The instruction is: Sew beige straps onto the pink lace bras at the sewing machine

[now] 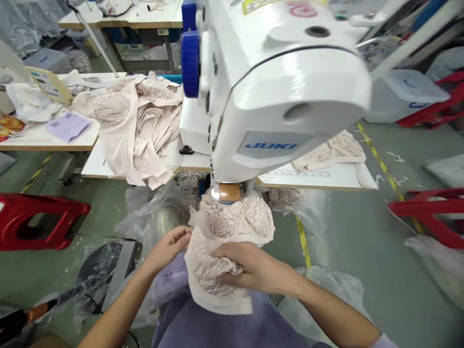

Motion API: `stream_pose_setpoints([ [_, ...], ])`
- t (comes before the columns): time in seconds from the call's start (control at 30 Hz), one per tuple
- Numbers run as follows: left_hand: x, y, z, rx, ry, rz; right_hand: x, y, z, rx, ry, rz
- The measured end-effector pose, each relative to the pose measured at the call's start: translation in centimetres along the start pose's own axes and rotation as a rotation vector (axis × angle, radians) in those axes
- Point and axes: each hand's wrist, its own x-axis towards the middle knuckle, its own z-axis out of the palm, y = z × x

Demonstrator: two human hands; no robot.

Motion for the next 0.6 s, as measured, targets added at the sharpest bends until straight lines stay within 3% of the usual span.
stream_pose_setpoints([
  [0.07, 1.4, -0.1, 1.1, -0.198, -0.193, -0.109, -2.2, -0.8, -1.2, -0.041, 0.033, 0.062],
  [0.17, 2.7, 1.1, 3.0, -0.293, -0.272, -0.131, -4.5, -1.5, -2.6, -0.102, -0.013, 0.124],
  [0.3, 3.6, 4.3, 4.9, 0.015, -0.398, 0.006, -6.7, -1.3, -4.4, -0.142, -0.123, 0.186],
  [0.37, 3.7, 5.9, 5.7, 0.170, -0.378, 0.109, -7.4, -0.7, -5.0, -0.165, -0.159, 0.215],
  [0.43, 3.6, 7.3, 6.5, 0.246, -0.372, 0.198, -7.3, 0.2, -5.4, -0.213, -0.046, 0.248],
  [0.5, 3.4, 8.5, 7.4, 0.300, -0.411, 0.270, -6.4, 1.3, -5.6, -0.248, 0.178, 0.214],
  [0.53, 3.4, 9.1, 7.7, 0.322, -0.438, 0.298, -5.7, 1.8, -5.6, -0.234, 0.265, 0.154],
  [0.6, 3.3, 10.0, 8.1, 0.374, -0.451, 0.340, -4.1, 2.9, -5.7, -0.110, 0.305, 0.001],
])
